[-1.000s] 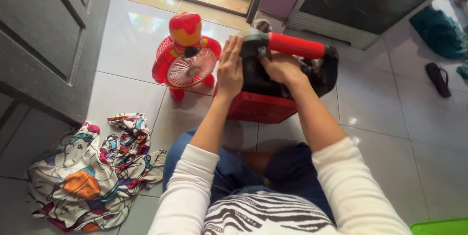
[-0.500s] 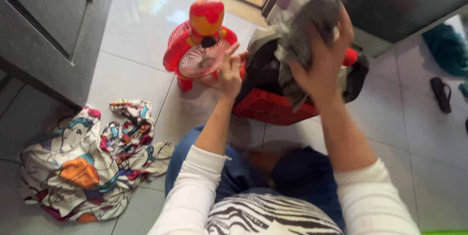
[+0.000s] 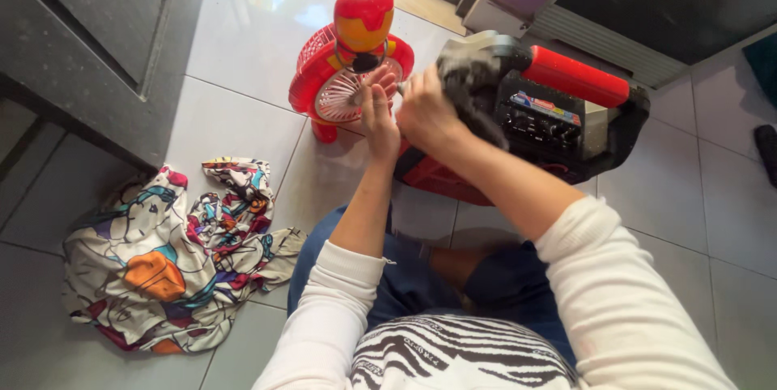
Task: The person wipes down a black portable speaker and a red-and-yellow character-themed fan using a cloth.
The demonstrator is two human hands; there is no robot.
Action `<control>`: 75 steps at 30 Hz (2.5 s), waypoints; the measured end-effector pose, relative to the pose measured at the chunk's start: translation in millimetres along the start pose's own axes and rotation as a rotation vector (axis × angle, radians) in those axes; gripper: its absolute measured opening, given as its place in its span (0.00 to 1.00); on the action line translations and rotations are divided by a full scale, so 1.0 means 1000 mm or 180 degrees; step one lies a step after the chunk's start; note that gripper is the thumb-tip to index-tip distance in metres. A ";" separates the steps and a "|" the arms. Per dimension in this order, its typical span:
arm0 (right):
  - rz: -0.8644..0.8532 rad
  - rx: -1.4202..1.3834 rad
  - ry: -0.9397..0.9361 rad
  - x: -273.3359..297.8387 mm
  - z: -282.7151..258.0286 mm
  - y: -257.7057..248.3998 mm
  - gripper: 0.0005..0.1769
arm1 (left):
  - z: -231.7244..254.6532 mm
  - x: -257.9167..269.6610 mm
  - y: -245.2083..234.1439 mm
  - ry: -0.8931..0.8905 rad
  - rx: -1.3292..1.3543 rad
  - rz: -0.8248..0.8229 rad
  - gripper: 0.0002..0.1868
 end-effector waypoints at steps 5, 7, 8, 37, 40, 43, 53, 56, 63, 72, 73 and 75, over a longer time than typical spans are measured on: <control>0.1395 -0.1999 0.0516 0.088 0.014 -0.002 0.16 | 0.009 0.003 0.014 0.0311 0.0212 -0.0534 0.27; 0.1646 -0.2300 0.0999 0.134 0.048 -0.001 0.20 | 0.026 0.013 0.020 0.0669 -0.0408 -0.0615 0.28; 0.2348 -0.1544 0.0761 0.163 0.063 -0.009 0.20 | 0.037 0.021 0.024 0.1049 -0.1035 -0.0693 0.29; 0.1516 -0.2082 0.3202 0.266 0.097 -0.010 0.20 | 0.068 0.065 0.054 0.2161 -0.1998 -0.1323 0.29; 0.1943 -0.1726 0.4167 0.304 0.123 -0.021 0.17 | 0.065 0.065 0.054 0.2140 -0.2070 -0.1308 0.29; 0.3180 -0.1575 0.3321 0.298 0.151 -0.010 0.18 | 0.063 0.063 0.056 0.2325 -0.2133 -0.1232 0.29; 0.1992 -0.5647 0.4960 0.327 0.151 0.177 0.41 | 0.052 0.064 0.054 0.2264 -0.1697 -0.1407 0.38; 0.2024 -0.5858 0.4168 0.361 0.092 0.240 0.38 | 0.051 0.064 0.053 0.2211 -0.1742 -0.1405 0.39; 0.3451 -0.6865 0.6564 0.350 -0.085 0.273 0.33 | 0.051 0.063 0.054 0.2289 -0.1667 -0.1400 0.40; 0.2492 -0.1928 0.3934 0.256 0.043 0.092 0.34 | 0.050 0.064 0.053 0.2178 -0.1582 -0.1467 0.37; 0.1816 -0.1226 0.3186 0.222 0.032 0.060 0.37 | 0.049 0.065 0.052 0.2154 -0.1652 -0.1440 0.32; 0.1078 -0.0343 0.2246 0.169 0.026 0.010 0.42 | 0.049 0.064 0.050 0.2136 -0.1736 -0.1390 0.28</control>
Point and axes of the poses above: each hand's wrist, its own x-axis away from the middle knuckle, its own y-axis out of the palm, z = x × y, the point moved 2 cm from there along -x, towards the middle knuckle, and after that the axes turned 10 degrees about z, right-handed, at the moved point
